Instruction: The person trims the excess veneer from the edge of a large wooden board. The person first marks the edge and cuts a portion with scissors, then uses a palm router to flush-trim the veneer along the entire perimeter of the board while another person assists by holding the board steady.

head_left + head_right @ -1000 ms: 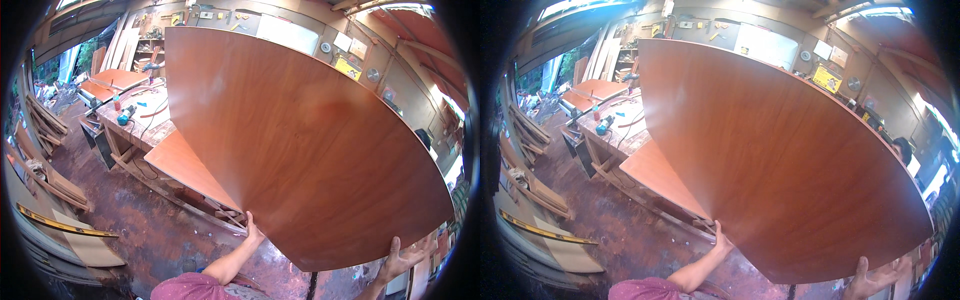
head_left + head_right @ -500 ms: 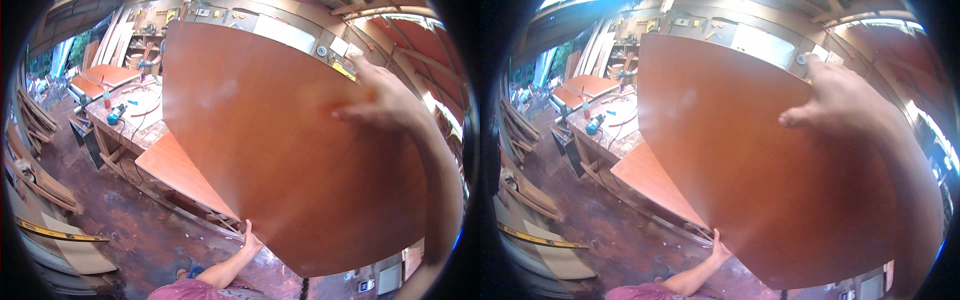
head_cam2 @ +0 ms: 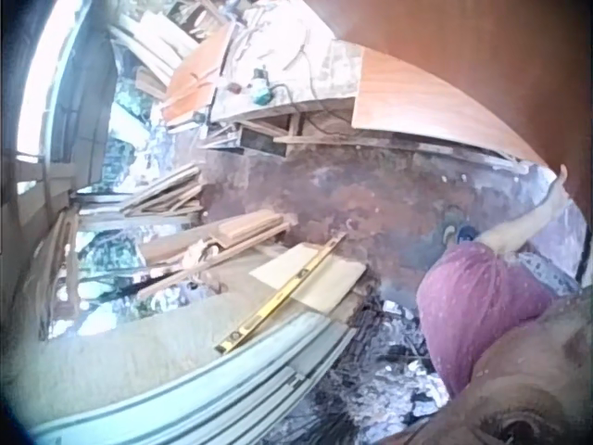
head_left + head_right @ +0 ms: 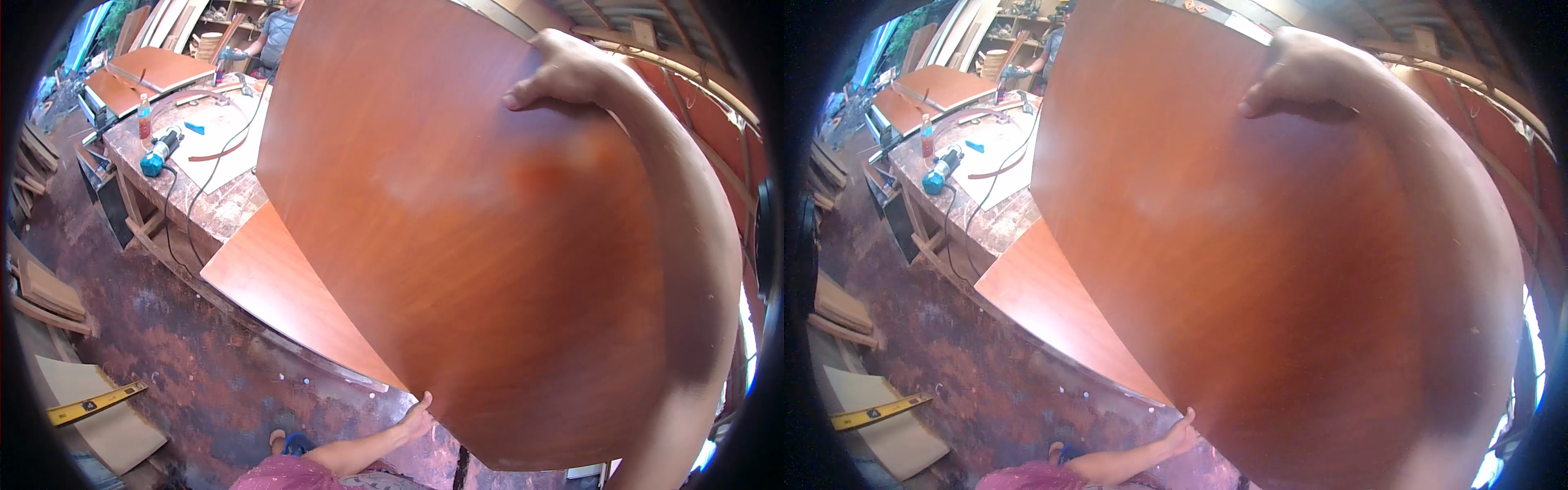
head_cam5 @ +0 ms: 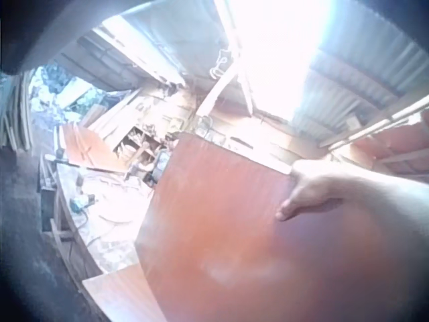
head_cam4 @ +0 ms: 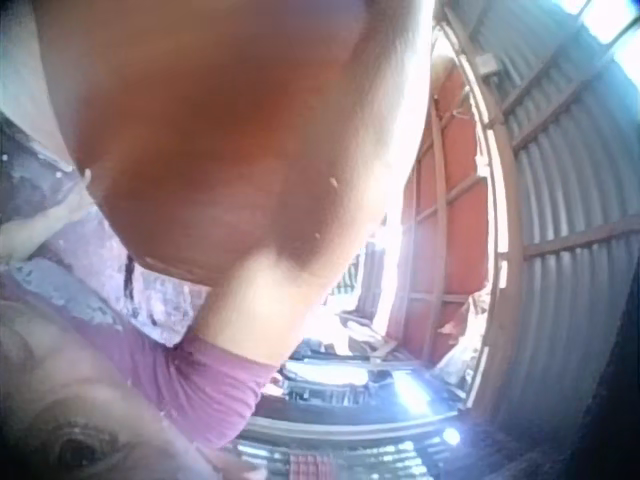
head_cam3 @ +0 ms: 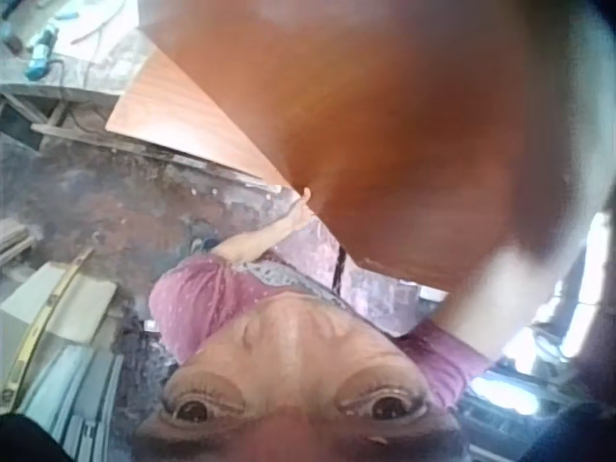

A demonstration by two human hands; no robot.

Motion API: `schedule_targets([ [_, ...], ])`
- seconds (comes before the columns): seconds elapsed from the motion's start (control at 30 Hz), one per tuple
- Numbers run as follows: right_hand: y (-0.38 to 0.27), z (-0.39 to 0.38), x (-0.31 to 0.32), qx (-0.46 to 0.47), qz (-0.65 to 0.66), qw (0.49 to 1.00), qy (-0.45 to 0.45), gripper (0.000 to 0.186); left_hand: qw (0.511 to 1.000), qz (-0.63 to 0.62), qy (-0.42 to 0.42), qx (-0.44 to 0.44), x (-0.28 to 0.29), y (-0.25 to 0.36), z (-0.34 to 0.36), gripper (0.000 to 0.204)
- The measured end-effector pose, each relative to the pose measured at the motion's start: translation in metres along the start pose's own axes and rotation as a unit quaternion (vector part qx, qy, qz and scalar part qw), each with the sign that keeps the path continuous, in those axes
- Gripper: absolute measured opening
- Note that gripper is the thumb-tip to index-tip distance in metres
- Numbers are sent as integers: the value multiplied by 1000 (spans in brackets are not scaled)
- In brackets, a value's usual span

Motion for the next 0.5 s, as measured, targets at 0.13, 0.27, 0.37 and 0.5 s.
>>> schedule_targets([
  [0.13,-11,-27,3,88,-26,986,142,51,999,27,-25,8,-8,5,2,78],
  [0.27,-22,-58,17,166,47,981,86,64,999,34,12,1,-23,26,-27,74],
  [0.37,6,-94,26,201,126,968,85,68,999,44,17,-21,-29,36,-36,70],
  [0.5,52,-159,31,199,181,956,118,67,988,80,0,-132,11,41,-32,68],
])
Point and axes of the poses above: each hand's wrist, its own z-axis towards the middle knuckle, its own x-axis out of the back of the hand, y = z × x, the point moved 5 cm from there along z, towards the middle knuckle, and after that the axes turned 5 degrees about z, right-handed, at the moved point
